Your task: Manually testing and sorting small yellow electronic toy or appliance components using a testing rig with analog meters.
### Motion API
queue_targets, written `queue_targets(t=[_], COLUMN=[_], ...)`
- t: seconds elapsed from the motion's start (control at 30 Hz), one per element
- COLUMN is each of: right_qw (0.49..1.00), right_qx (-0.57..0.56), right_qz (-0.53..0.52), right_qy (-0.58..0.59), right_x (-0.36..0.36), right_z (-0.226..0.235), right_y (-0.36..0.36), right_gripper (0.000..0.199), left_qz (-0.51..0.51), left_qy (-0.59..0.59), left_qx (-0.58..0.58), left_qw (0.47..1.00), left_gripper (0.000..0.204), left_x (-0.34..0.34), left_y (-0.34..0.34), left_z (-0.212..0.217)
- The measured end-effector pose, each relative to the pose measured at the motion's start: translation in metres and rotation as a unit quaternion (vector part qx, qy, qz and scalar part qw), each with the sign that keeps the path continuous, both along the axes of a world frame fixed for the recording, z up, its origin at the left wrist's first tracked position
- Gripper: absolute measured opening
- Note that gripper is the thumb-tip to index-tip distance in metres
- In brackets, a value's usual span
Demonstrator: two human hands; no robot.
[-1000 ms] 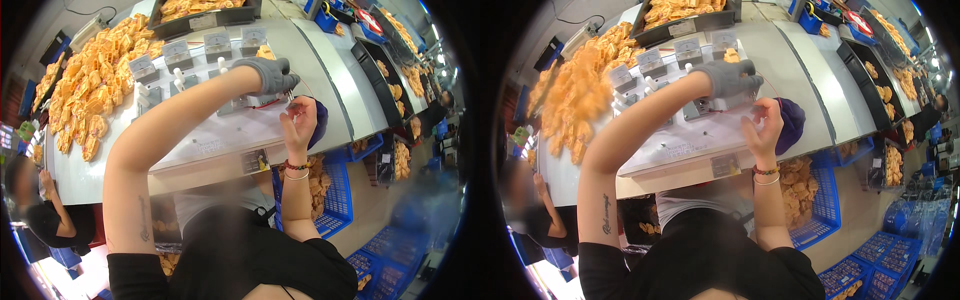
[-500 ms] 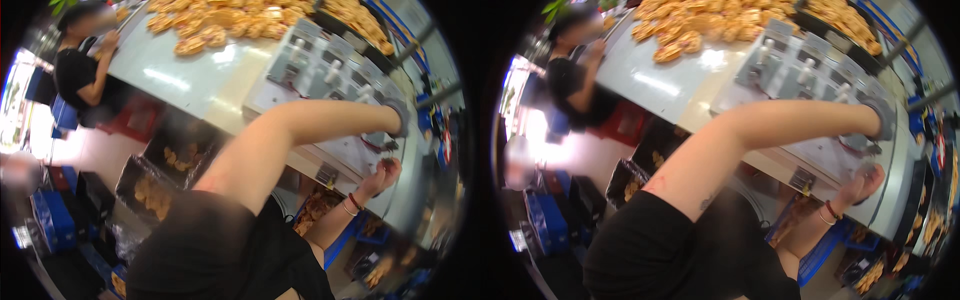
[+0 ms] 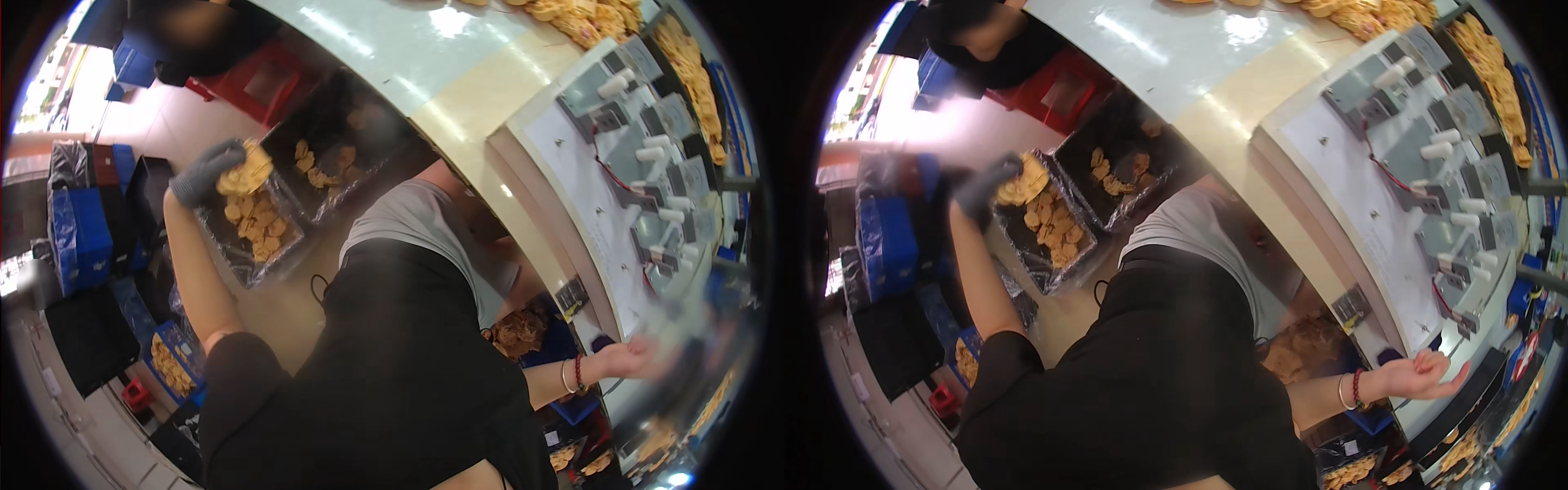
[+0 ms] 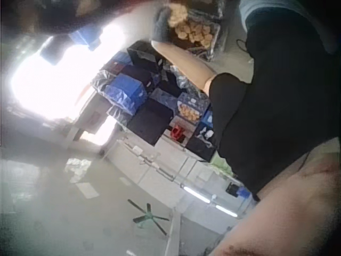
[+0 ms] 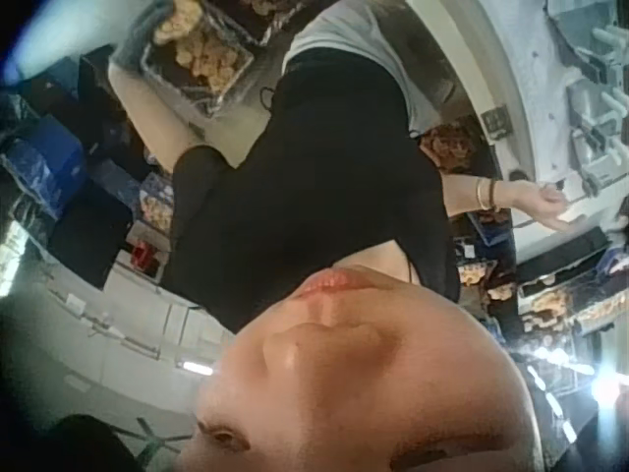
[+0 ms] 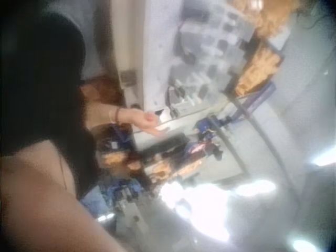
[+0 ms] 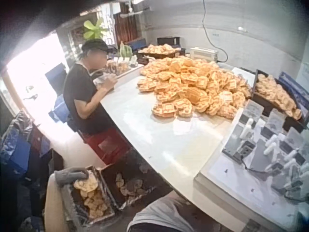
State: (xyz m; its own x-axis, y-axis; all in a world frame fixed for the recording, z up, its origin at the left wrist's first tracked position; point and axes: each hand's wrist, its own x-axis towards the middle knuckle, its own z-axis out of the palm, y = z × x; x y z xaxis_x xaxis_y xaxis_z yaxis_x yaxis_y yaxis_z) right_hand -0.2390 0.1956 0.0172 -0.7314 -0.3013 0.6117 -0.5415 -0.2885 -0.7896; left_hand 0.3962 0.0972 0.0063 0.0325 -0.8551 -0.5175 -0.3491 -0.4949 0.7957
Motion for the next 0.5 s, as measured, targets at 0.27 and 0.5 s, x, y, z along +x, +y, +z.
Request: queue_targets(t=[0.27,0.5], right_qw=[0.991,0.988], right_qx=[-0.014,0.025], right_qz=[0.051,0.117], right_qy=[0.119,0.097], right_x=[0.051,0.066], right_z=[0.019,-0.004], right_y=[-0.051,-0.034], right_gripper=[0.044,0.044], left_qz=[0.148,0.066], left_qy=[-0.210,-0.099], left_qx=[-0.101,-0.400], left_qw=[0.961,0.909], left_gripper=[0.028,0.027], left_x=[0.191,-0.026], left_y=[0.042,-0.104], left_z=[-0.132,0.021])
